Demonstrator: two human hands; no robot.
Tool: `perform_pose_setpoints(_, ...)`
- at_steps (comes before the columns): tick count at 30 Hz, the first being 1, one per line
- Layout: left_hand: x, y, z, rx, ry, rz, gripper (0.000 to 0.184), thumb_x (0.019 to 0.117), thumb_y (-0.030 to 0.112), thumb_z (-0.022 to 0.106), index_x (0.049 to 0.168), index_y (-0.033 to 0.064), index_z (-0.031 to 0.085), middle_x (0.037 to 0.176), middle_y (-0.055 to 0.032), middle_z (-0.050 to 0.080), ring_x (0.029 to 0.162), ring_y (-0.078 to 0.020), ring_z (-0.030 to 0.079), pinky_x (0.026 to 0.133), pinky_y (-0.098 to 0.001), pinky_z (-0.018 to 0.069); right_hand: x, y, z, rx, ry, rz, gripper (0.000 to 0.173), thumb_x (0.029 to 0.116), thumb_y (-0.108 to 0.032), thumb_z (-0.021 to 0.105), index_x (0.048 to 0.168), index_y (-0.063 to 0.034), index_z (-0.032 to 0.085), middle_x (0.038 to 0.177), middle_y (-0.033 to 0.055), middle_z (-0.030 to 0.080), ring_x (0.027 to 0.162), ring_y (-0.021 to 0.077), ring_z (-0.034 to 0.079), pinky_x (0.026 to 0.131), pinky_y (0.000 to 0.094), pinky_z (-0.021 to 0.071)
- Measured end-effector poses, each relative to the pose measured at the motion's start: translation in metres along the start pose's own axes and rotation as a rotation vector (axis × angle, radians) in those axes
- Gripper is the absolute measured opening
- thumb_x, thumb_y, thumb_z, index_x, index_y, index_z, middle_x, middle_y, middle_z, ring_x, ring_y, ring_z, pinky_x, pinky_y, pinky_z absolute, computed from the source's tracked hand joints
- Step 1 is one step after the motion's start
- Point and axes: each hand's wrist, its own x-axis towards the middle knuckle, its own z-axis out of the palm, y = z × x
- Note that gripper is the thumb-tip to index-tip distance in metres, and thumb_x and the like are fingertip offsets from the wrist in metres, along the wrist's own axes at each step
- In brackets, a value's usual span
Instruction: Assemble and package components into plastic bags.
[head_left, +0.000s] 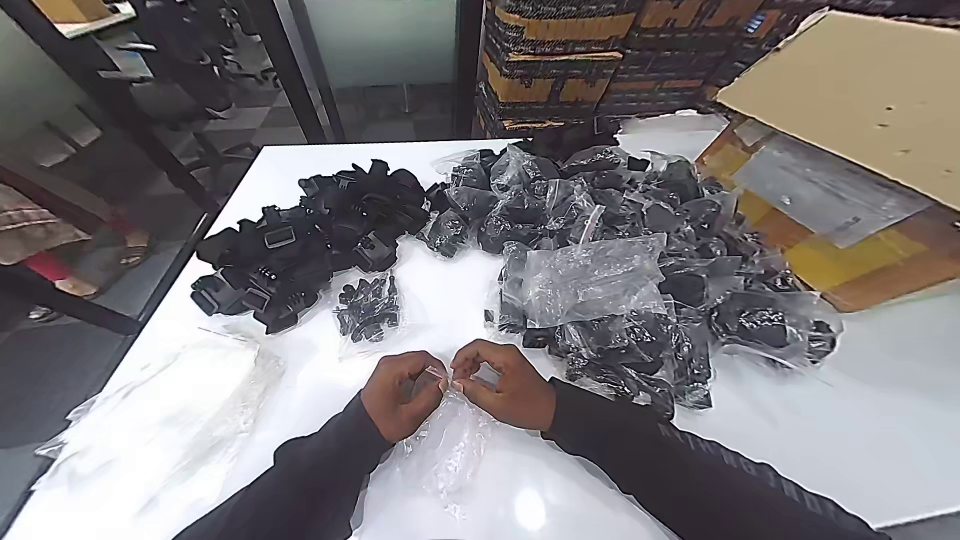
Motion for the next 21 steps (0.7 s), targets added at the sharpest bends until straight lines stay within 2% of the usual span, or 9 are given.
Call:
perform_pose_setpoints(13,-0.0011,0.0009,0.0036,0.081,-0.006,0.021,0.021,0.0957,0.019,0.066,0.095,-0.0006,0.072,0.087,-0.0078,0.074,0.079,-0.0059,0.069,0.074,-0.025,0.0596,0.0011,-0.0052,0.0004,-0.027,-0.046,-0.011,0.016,0.095,-0.003,0.067,0.11,0.0028,0.065,0.093,0.0084,0.07,0.084,0.0091,0.068,0.081,0.0252,0.0575)
perform_pose_setpoints(16,-0.0005,0.0007,0.0021,0.087,0.058,0.038,0.021,0.0965,0.019,0.064,0.095,-0.0008,0.071,0.087,-0.008,0.073,0.078,-0.0068,0.069,0.073,-0.0261,0.06,0.0018,-0.0034,0.0008,-0.041,-0.026,0.009,0.019,0.0961,-0.007,0.066,0.112,0.0031,0.064,0.091,0.0073,0.068,0.082,0.0076,0.066,0.079,0.0232,0.0567)
perform_pose_setpoints(21,0.0029,0.0029,-0.0052,0.061,0.192,-0.019,0.017,0.0929,0.015,0.063,0.092,-0.0003,0.069,0.08,-0.0035,0.071,0.069,-0.0038,0.067,0.065,-0.024,0.0597,0.0008,-0.0031,-0.0028,-0.079,0.015,0.036,0.02,0.0955,-0.007,0.065,0.113,0.0025,0.065,0.086,0.0058,0.067,0.078,0.0052,0.064,0.076,0.0212,0.0555)
